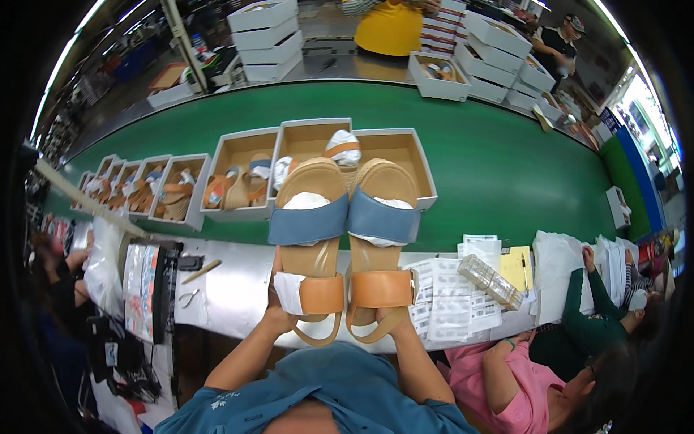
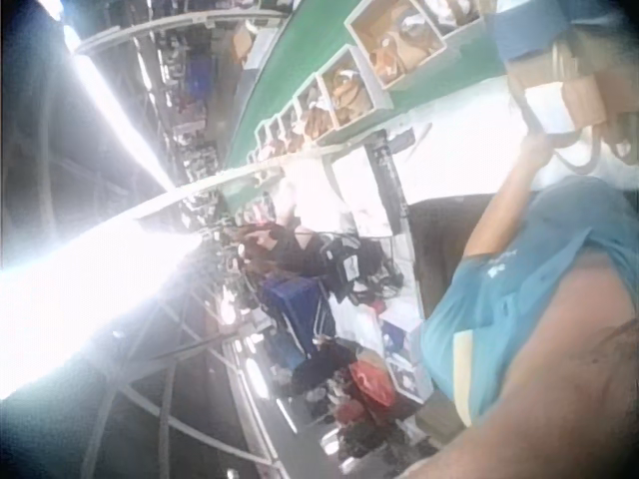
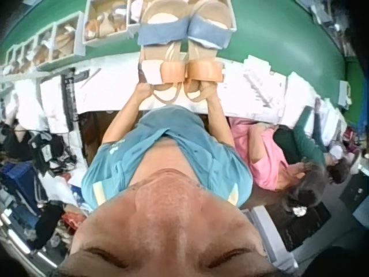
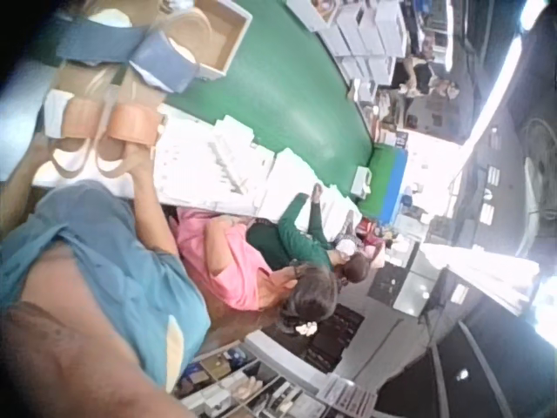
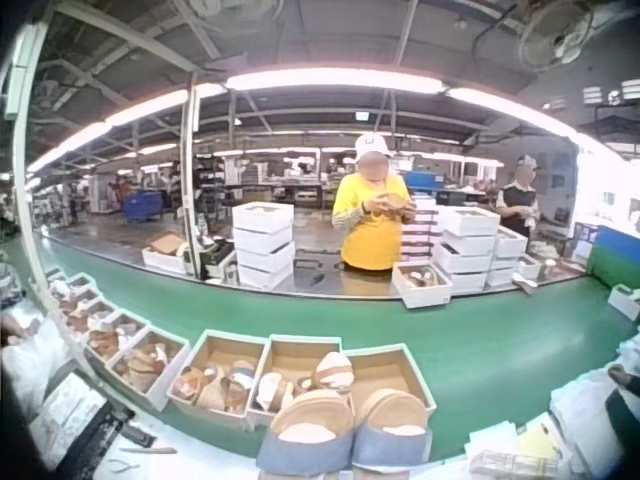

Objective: The person picks up pairs of wedge sandals from a conveyor belt, inspects them by turning them over, and places them into open cardboard boxes. The person repeats this process for multiple pairs of shoes.

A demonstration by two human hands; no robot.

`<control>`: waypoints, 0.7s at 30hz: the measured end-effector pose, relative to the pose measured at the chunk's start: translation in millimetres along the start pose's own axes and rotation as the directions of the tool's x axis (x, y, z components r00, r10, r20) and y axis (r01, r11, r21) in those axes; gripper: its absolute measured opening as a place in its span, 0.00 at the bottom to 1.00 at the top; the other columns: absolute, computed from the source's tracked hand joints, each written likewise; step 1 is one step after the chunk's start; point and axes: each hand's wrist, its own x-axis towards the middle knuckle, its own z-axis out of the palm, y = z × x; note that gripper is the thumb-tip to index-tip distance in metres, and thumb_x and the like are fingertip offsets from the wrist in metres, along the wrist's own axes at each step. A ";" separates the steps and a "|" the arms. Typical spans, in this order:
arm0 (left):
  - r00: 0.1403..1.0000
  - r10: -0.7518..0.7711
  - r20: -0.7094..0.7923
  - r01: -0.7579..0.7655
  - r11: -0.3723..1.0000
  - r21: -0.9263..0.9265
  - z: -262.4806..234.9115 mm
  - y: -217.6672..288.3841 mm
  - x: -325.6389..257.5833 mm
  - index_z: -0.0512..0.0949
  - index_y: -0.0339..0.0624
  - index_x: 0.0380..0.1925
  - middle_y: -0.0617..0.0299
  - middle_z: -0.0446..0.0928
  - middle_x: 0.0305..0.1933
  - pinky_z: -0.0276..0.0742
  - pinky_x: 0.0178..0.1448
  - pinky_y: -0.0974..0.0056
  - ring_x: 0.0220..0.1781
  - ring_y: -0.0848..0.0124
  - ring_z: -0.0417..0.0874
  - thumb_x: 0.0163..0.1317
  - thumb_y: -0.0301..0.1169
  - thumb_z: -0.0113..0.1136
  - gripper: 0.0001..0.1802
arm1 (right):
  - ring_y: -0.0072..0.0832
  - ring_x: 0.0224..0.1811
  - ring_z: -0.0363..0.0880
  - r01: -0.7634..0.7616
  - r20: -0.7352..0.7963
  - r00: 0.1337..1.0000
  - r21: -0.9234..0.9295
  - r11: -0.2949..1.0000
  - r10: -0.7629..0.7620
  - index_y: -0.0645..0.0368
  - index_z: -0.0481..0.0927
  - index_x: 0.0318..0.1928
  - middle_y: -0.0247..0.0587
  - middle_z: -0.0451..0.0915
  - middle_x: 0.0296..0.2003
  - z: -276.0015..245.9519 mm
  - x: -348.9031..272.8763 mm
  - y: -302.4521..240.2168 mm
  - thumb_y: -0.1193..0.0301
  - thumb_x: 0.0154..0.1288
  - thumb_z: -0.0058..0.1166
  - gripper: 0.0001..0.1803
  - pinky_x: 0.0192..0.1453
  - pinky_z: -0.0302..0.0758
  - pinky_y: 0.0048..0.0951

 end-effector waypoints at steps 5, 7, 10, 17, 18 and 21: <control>0.995 -0.078 -0.059 0.075 0.996 -0.054 -22.2 16.0 -38.6 0.39 0.40 0.75 0.51 0.49 0.76 0.52 0.75 0.59 0.76 0.62 0.54 0.50 0.29 0.75 0.62 | 0.40 0.50 0.78 -0.009 0.073 0.997 -0.008 1.000 0.009 0.62 0.76 0.50 0.47 0.79 0.47 6.7 -24.6 -36.1 0.70 0.68 0.52 0.13 0.55 0.74 0.37; 0.996 -0.043 -0.084 0.046 0.998 0.030 -29.3 13.9 -49.1 0.39 0.37 0.75 0.50 0.50 0.75 0.52 0.75 0.59 0.75 0.61 0.55 0.52 0.30 0.72 0.59 | 0.39 0.50 0.78 -0.027 0.096 0.995 0.006 1.000 0.026 0.63 0.76 0.50 0.47 0.79 0.47 9.5 -25.8 -47.9 0.68 0.66 0.54 0.15 0.54 0.75 0.37; 0.992 -0.002 -0.129 0.013 0.996 0.088 -32.7 14.4 -59.6 0.42 0.35 0.75 0.47 0.53 0.73 0.54 0.74 0.57 0.74 0.58 0.57 0.57 0.31 0.67 0.53 | 0.39 0.50 0.79 -0.029 0.133 0.991 -0.031 0.999 0.033 0.64 0.75 0.53 0.49 0.79 0.47 12.3 -28.3 -60.2 0.68 0.63 0.58 0.20 0.54 0.75 0.37; 0.929 0.290 -0.231 -0.076 0.758 0.648 -40.5 33.7 -66.5 0.54 0.35 0.72 0.43 0.57 0.69 0.58 0.72 0.53 0.71 0.51 0.61 0.62 0.39 0.61 0.43 | 0.46 0.58 0.71 0.248 -0.108 0.946 -0.371 0.895 -0.306 0.64 0.70 0.64 0.57 0.70 0.57 29.6 -3.2 -123.9 0.71 0.56 0.65 0.34 0.60 0.70 0.38; 0.912 0.332 -0.241 -0.050 0.674 0.737 -45.8 32.5 -70.0 0.55 0.37 0.72 0.42 0.57 0.70 0.58 0.72 0.53 0.71 0.51 0.61 0.62 0.43 0.62 0.43 | 0.48 0.59 0.70 0.270 -0.126 0.920 -0.480 0.835 -0.370 0.63 0.69 0.65 0.58 0.68 0.59 28.4 -0.4 -127.2 0.71 0.55 0.66 0.37 0.61 0.69 0.39; 0.868 0.438 -0.232 -0.036 0.522 0.852 -48.1 42.6 -69.6 0.66 0.40 0.67 0.39 0.58 0.69 0.58 0.70 0.49 0.69 0.46 0.62 0.59 0.47 0.64 0.39 | 0.49 0.59 0.68 0.286 -0.117 0.863 -0.690 0.665 -0.492 0.61 0.70 0.65 0.57 0.69 0.59 27.8 2.2 -145.8 0.68 0.52 0.70 0.39 0.60 0.68 0.42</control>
